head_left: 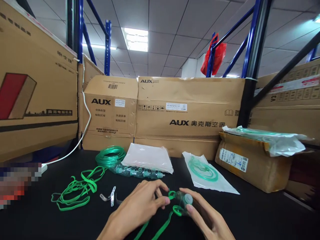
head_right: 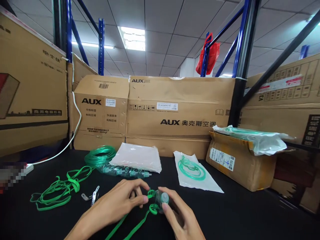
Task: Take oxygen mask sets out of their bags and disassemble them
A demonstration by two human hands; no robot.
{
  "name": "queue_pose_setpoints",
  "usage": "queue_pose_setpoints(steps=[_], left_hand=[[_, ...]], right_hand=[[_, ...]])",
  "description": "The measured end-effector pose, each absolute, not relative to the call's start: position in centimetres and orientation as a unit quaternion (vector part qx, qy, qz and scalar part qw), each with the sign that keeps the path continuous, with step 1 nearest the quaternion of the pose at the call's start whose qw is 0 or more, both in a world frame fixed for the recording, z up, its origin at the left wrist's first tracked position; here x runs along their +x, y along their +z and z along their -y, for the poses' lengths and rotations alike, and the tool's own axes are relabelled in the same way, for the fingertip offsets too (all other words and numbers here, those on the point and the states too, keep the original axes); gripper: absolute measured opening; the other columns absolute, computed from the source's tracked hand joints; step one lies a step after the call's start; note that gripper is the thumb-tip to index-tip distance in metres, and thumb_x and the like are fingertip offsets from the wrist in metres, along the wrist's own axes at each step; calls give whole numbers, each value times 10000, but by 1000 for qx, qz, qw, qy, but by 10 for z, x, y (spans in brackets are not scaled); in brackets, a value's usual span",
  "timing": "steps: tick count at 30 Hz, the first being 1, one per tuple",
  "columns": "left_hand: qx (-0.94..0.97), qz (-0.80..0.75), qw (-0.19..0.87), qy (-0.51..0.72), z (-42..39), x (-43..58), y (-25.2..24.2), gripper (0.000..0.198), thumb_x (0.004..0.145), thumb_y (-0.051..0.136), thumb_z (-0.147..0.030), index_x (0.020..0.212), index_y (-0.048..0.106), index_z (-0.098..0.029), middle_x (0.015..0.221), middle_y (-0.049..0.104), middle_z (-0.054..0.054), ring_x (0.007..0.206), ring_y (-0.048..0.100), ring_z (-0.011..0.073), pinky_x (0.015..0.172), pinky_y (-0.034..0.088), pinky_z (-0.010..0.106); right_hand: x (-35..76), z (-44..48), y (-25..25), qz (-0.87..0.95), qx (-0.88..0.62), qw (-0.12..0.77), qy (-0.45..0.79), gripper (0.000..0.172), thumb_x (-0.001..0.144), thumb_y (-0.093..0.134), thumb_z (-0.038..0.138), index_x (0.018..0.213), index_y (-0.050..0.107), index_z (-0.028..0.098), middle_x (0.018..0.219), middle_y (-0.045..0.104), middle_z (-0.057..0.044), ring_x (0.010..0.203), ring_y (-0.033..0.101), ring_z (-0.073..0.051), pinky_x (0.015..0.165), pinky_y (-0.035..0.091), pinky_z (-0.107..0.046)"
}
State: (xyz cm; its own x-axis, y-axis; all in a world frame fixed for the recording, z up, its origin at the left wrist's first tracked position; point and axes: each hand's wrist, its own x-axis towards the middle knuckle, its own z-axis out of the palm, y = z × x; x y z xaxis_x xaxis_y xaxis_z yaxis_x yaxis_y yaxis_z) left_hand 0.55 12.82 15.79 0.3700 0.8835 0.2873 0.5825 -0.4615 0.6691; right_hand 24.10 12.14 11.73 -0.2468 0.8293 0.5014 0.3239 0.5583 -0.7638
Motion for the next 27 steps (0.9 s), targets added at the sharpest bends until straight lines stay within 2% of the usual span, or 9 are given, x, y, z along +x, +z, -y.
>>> queue_pose_setpoints(steps=[4,7,12,16,19,22,27], left_hand=[[791,-450,258,324,-130,5,162,127,981,603,-354,1026,676,-260,834,720,-58,810,613,158,727,421,241],[804,-446,256,298,-130,5,163,194,979,603,-411,986,721,-257,826,694,-43,764,594,156,679,398,240],[828,-450,234,242,-126,8,160,198,922,680,-463,981,752,-289,855,647,-34,894,584,188,737,383,251],[831,-450,234,228,-121,14,160,204,867,743,-445,943,697,-261,875,626,-29,962,577,210,764,381,257],[819,-471,228,234,-119,19,161,137,899,697,-382,927,651,-257,891,629,-22,976,575,226,773,380,276],[812,-481,221,247,-120,19,161,114,936,641,-380,980,657,-276,906,644,-19,982,577,235,776,396,289],[821,-478,164,266,-124,15,159,263,968,619,-442,1196,678,-323,987,692,9,1017,618,259,777,442,305]], right_hand=[[239,-123,117,731,-379,489,286,309,985,601,406,1255,682,280,1252,735,-49,1136,716,-214,959,575,-242],[238,-122,118,728,-376,496,289,297,970,622,407,1225,698,275,1206,738,-49,1114,714,-206,937,576,-225],[238,-118,119,707,-383,491,337,294,966,634,412,1227,697,294,1208,721,-35,1148,685,-205,959,559,-225],[239,-120,116,697,-369,485,378,311,954,663,401,1255,673,325,1251,698,-23,1176,665,-200,981,548,-232],[238,-122,114,681,-351,495,410,339,912,719,397,1243,673,335,1262,689,-18,1182,660,-203,974,559,-247],[236,-123,115,664,-354,500,429,363,878,756,392,1225,686,314,1237,696,-26,1169,667,-216,965,566,-265],[235,-120,119,655,-380,504,417,391,874,743,410,1236,694,270,1221,705,-50,1031,705,-222,887,595,-299]])
